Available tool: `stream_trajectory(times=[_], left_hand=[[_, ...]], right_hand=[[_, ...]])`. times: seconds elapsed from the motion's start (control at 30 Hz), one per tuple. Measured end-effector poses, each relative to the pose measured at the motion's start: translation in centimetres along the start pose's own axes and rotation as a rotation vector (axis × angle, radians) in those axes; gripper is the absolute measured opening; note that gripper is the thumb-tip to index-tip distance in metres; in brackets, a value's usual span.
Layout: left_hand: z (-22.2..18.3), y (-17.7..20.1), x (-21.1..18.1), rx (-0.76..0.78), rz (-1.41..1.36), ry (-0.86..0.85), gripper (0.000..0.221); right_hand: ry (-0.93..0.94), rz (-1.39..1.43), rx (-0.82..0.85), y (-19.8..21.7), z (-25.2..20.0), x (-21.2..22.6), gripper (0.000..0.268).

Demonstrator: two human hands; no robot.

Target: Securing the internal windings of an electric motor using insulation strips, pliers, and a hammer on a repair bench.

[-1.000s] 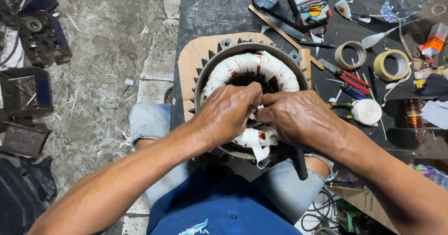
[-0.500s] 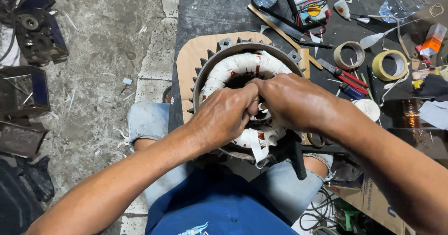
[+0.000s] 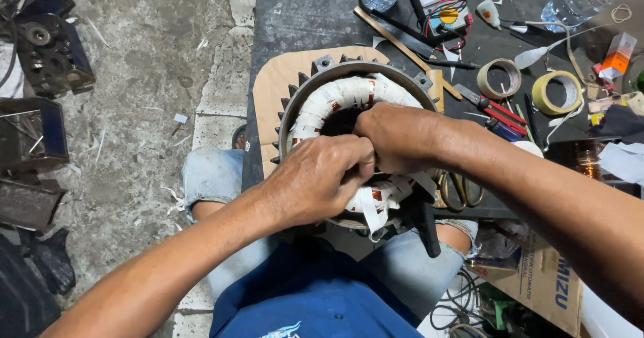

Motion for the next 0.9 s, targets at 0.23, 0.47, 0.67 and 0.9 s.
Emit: stream_trajectory(times=[0.23, 0.47, 0.67, 0.9], left_hand=[[-0.7, 0.1, -1.1, 0.021, -0.029, 0.013, 0.019], [-0.9, -0.2, -0.9, 0.044, -0.052, 0.016, 0.017], [-0.9, -0.7, -0.4, 0.043, -0.036, 0.009, 0.013], [-1.2, -1.0, -0.5, 0.027, 0.043, -0.054, 0.011]], right_hand=[[0.031, 0.041, -0.126, 0.6, -1.4, 0.9, 0.011], [-0.011, 0.053, -0.312, 0.6, -1.4, 0.0, 0.015], [0.065, -0.223, -0.802, 2.0, -4.6, -1.0, 0.012], [-0.085, 0.000, -1.353, 1.6, -16.3, -5.4, 0.010]])
Point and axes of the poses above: each hand's wrist, its own z-axis towards the middle knuckle, its own y-axis out of the back of the hand, x = y × z, the point moved 6 cm from there along z, towards the middle knuckle, and after that the axes turned 1 degree about -y, right-handed, at the moved point
